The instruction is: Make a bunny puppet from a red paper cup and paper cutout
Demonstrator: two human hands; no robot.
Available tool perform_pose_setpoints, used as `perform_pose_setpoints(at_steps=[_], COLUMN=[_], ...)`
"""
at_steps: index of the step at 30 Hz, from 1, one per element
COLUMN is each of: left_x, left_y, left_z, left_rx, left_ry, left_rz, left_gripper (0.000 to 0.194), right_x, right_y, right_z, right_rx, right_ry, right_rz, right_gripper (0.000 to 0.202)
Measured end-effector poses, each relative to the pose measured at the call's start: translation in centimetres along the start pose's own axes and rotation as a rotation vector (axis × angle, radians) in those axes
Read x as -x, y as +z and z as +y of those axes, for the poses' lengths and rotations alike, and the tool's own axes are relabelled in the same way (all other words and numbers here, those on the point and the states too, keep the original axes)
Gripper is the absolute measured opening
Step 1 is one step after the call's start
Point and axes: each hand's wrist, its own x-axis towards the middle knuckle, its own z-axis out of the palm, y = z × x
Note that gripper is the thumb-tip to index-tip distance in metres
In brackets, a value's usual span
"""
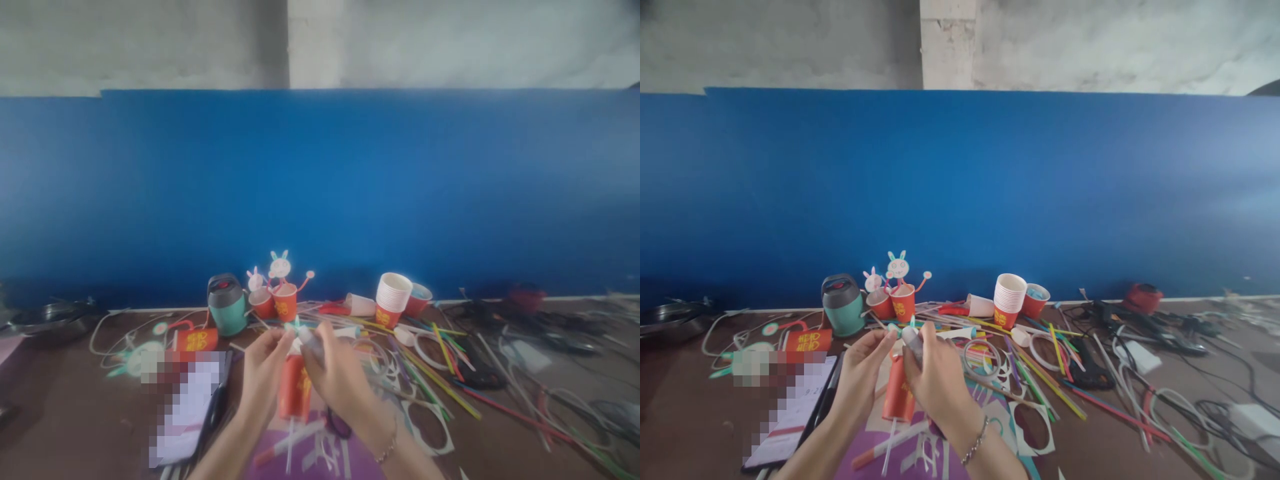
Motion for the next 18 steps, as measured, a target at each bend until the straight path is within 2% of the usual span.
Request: perform_pose_setpoints(at_steps=[9,13,18], left_x=[-0.2,0.1,-0.4], left_y=[0.0,0.3,-0.2], left_z=[-0.7,-0.8,-0.7], left_rx=[0.043,0.090,0.153], left_ry=[-0.024,-0.031,-0.093], left_rz=[-0.020,-0.070,0.011], left_gripper=[0.032,0.030,0.029], right_x=[0.2,0.0,-0.2], right_y=[0.5,0.9,0.3], right_z=[-0.1,0.4,0.9], right_rx=[0.181,0.240,0.194], right_ry=[-0.044,-0.020,-0.022], right_rz=[0.097,0.111,0.195], right_gripper=[0.018,0.012,0.013])
